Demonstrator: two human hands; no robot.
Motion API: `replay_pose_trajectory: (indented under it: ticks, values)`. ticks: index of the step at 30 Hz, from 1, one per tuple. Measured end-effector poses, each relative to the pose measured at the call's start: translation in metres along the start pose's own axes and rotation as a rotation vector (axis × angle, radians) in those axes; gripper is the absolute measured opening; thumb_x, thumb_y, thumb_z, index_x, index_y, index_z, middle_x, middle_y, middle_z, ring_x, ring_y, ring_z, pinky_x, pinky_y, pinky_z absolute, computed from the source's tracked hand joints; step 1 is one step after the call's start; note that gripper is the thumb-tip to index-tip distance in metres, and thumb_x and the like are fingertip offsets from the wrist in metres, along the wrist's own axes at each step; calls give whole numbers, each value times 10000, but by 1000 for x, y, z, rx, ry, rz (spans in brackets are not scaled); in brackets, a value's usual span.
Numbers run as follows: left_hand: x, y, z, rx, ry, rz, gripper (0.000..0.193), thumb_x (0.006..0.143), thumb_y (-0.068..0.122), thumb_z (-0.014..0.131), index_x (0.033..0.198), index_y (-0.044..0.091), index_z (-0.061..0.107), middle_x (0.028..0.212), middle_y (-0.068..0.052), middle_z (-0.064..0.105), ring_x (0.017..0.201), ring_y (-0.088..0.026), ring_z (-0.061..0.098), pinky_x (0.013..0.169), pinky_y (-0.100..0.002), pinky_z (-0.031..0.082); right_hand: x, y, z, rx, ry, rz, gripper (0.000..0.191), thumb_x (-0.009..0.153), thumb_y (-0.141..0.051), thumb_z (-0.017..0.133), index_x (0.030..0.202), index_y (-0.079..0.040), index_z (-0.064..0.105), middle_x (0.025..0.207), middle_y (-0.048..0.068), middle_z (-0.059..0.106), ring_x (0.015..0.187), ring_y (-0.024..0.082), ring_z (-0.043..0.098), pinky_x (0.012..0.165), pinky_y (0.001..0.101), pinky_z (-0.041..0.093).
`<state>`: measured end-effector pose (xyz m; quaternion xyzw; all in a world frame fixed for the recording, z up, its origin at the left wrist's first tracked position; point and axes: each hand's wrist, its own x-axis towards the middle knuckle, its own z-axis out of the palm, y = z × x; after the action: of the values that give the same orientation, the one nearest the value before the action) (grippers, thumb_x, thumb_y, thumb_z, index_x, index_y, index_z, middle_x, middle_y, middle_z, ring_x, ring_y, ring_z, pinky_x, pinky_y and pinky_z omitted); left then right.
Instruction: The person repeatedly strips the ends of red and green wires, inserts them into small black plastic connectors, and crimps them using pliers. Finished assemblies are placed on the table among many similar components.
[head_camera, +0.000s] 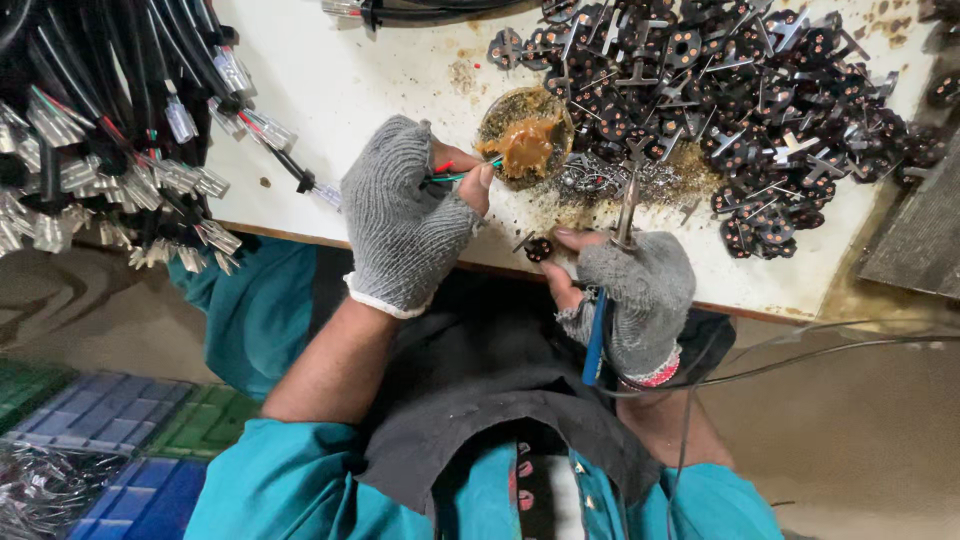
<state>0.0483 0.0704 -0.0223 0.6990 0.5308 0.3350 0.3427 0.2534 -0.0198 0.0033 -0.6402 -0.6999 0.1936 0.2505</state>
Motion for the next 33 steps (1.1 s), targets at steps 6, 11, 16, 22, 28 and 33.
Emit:
replay_pose_trajectory:
  ticks: [6,11,16,22,28,33]
  values:
    - [-9,4,-6,-77,63,-28,174,935,154,822,902,60,679,832,-86,618,766,-253,621,726,-371,502,-7,5,6,-32,-14,-36,262,812,-190,905,1032,-123,781,894,46,733,754,309,606,720,447,430]
    - [-34,11,-14,-76,-137,86,138,882,164,814,851,127,684,763,-69,583,726,-272,608,675,-388,489,-11,4,15,-105,85,-149,305,811,-254,937,1036,-124,776,906,50,738,771,310,611,729,443,433]
    - [-42,13,-4,61,-300,188,164,784,200,810,904,187,699,795,-54,606,746,-292,639,641,-425,487,-22,7,-4,359,22,92,506,871,-543,790,1096,-90,765,905,47,718,798,252,663,741,376,480]
    - [-39,16,1,164,-313,175,201,733,193,812,907,205,714,793,-48,622,732,-276,657,614,-424,491,-55,34,-6,269,78,0,710,908,-754,556,1009,-73,732,807,52,656,762,281,640,737,389,479]
    - [-43,12,4,158,-289,218,227,741,215,837,917,177,698,815,-57,622,739,-285,653,619,-420,494,-63,37,-7,287,36,98,566,919,-585,609,1106,-63,725,979,96,681,873,314,667,793,417,509]
    - [-44,8,8,179,-241,251,232,730,199,848,896,175,689,805,-60,611,710,-289,642,606,-417,486,-83,4,-22,1219,13,1046,441,866,-425,698,1112,-61,732,1085,-21,724,852,174,734,733,327,577]
